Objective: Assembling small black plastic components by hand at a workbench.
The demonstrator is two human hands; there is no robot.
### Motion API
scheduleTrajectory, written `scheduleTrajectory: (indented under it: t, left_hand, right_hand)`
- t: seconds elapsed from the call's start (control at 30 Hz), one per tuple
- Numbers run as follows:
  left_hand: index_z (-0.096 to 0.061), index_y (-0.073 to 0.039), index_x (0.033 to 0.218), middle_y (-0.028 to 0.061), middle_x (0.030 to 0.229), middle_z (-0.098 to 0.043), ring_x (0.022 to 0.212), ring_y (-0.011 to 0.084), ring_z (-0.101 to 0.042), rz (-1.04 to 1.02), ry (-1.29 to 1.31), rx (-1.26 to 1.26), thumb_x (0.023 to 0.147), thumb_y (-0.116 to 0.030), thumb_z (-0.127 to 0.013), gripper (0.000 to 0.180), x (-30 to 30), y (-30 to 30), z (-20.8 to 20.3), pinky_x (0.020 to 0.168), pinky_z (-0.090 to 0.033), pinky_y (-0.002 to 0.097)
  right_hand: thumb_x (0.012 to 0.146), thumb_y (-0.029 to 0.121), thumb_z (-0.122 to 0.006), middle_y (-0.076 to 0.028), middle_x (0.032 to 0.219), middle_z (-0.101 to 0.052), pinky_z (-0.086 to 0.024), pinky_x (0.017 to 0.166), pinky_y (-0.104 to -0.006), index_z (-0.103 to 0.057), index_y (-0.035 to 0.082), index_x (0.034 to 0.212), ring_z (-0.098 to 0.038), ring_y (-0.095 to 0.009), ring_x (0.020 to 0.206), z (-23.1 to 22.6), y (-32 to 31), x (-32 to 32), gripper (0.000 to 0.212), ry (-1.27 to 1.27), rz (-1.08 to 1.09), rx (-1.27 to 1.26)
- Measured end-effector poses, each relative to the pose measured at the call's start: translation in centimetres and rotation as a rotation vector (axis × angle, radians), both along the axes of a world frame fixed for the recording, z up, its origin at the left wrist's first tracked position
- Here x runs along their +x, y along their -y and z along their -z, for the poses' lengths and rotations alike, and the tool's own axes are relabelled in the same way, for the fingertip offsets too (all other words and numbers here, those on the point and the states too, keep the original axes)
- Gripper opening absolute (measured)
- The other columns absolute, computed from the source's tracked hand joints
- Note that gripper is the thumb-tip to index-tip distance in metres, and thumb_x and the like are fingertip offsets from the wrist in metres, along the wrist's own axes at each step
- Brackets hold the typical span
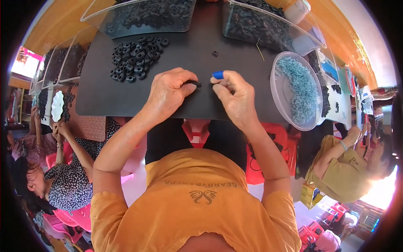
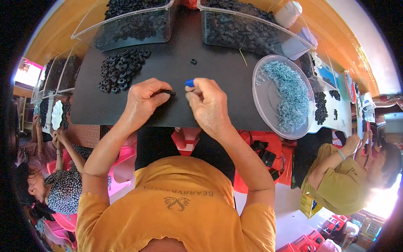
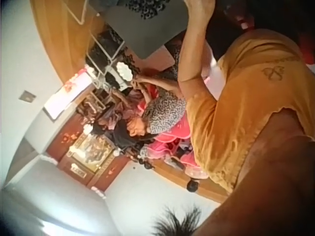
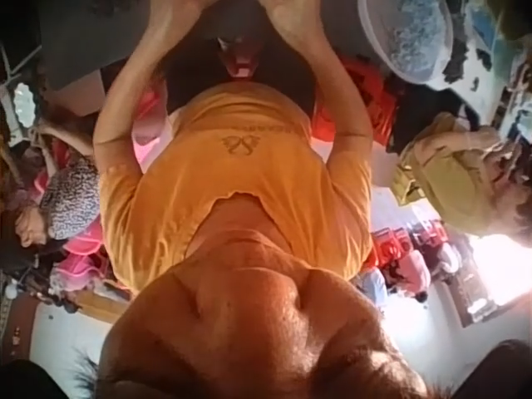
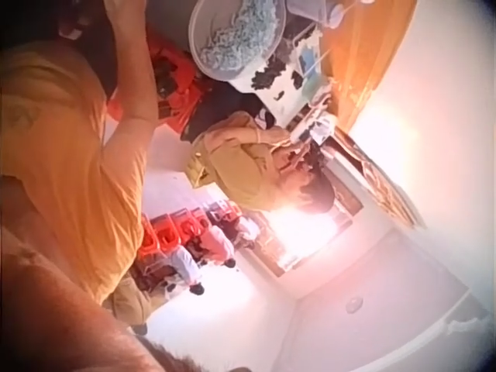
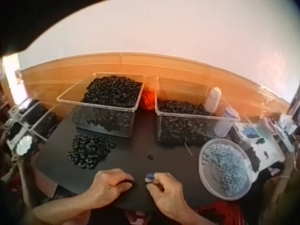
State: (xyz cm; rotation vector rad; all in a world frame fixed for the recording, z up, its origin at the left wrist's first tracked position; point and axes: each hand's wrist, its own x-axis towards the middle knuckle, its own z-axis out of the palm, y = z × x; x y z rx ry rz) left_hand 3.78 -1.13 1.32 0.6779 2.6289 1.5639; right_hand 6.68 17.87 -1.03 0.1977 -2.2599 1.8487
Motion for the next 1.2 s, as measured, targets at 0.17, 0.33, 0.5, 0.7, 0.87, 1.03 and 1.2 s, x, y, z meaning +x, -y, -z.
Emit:
scheduleTrajectory:
  t: [0.17,0.33,0.5,0.7,0.87,1.03,1.2]
  left_hand:
    - [-0.063,-0.003,0.084,0.0099,0.074,-0.057,0.073,0.0296,-0.059,0.125,-0.499,-0.451,0.071,-0.004,-0.067,0.014,-1.1,-0.3,0.0,0.063,-0.047,0.0377]
    - [-0.060,-0.003,0.086,0.0086,0.072,-0.052,0.070,0.0266,-0.056,0.256,-0.709,-0.565,0.067,-0.006,-0.064,0.019,-1.0,-1.4,0.3,0.061,-0.047,0.0380]
    - [-0.058,0.003,0.085,0.0087,0.072,-0.050,0.068,0.0246,-0.053,0.343,-0.836,-0.688,0.062,-0.008,-0.059,0.026,-0.8,-2.5,0.4,0.060,-0.046,0.0349]
    - [-0.055,0.000,0.070,0.0070,0.065,-0.043,0.062,0.0202,-0.047,0.362,-1.009,-0.676,0.060,-0.010,-0.058,0.014,-0.8,-2.5,1.0,0.052,-0.038,0.0306]
    - [-0.057,0.010,0.087,0.0096,0.070,-0.044,0.065,0.0222,-0.047,0.385,-1.007,-0.681,0.059,-0.006,-0.058,0.033,-0.5,-2.5,1.0,0.057,-0.042,0.0330]
    - [-0.057,0.004,0.085,0.0107,0.070,-0.047,0.064,0.0263,-0.050,0.344,-0.815,-0.453,0.064,-0.001,-0.061,0.022,-0.8,-2.0,0.4,0.056,-0.043,0.0372]
    - [-0.058,0.000,0.088,0.0125,0.070,-0.053,0.063,0.0306,-0.055,0.335,-0.765,-0.328,0.070,0.001,-0.066,0.019,-3.1,-2.6,-4.0,0.056,-0.046,0.0382]
  right_hand:
    - [0.079,-0.003,-0.065,-0.009,0.080,-0.058,-0.044,0.062,-0.0250,-0.061,-0.002,0.090,-0.055,-0.012,0.067,0.2,-1.6,-0.4,0.012,0.060,0.080,0.025]
    - [0.079,-0.003,-0.066,-0.009,0.079,-0.058,-0.044,0.062,-0.0251,-0.062,-0.001,0.088,-0.054,-0.011,0.066,0.6,-1.8,-0.3,0.010,0.027,0.093,-0.002]
    - [0.079,-0.003,-0.066,-0.009,0.079,-0.058,-0.044,0.063,-0.0251,-0.062,-0.001,0.086,-0.055,-0.012,0.067,0.8,-2.1,-0.3,0.009,-0.002,0.102,-0.053]
    - [0.076,-0.002,-0.067,-0.013,0.077,-0.059,-0.045,0.062,-0.0301,-0.061,-0.002,0.083,-0.057,-0.020,0.068,1.1,-1.4,-0.5,0.010,-0.056,0.115,-0.054]
    - [0.080,-0.001,-0.067,-0.005,0.080,-0.062,-0.045,0.064,-0.0238,-0.064,0.000,0.089,-0.058,-0.010,0.071,-1.6,-3.7,0.3,0.009,-0.142,0.121,0.147]
    - [0.076,0.004,-0.064,-0.015,0.076,-0.059,-0.046,0.066,-0.0379,-0.062,0.002,0.084,-0.058,-0.033,0.073,-5.0,-11.1,0.3,0.009,-0.227,0.358,0.493]
    - [0.075,0.004,-0.063,-0.010,0.076,-0.063,-0.046,0.065,-0.0303,-0.065,0.000,0.092,-0.058,-0.020,0.067,-2.7,-17.1,-0.5,0.017,-0.043,0.373,0.726]
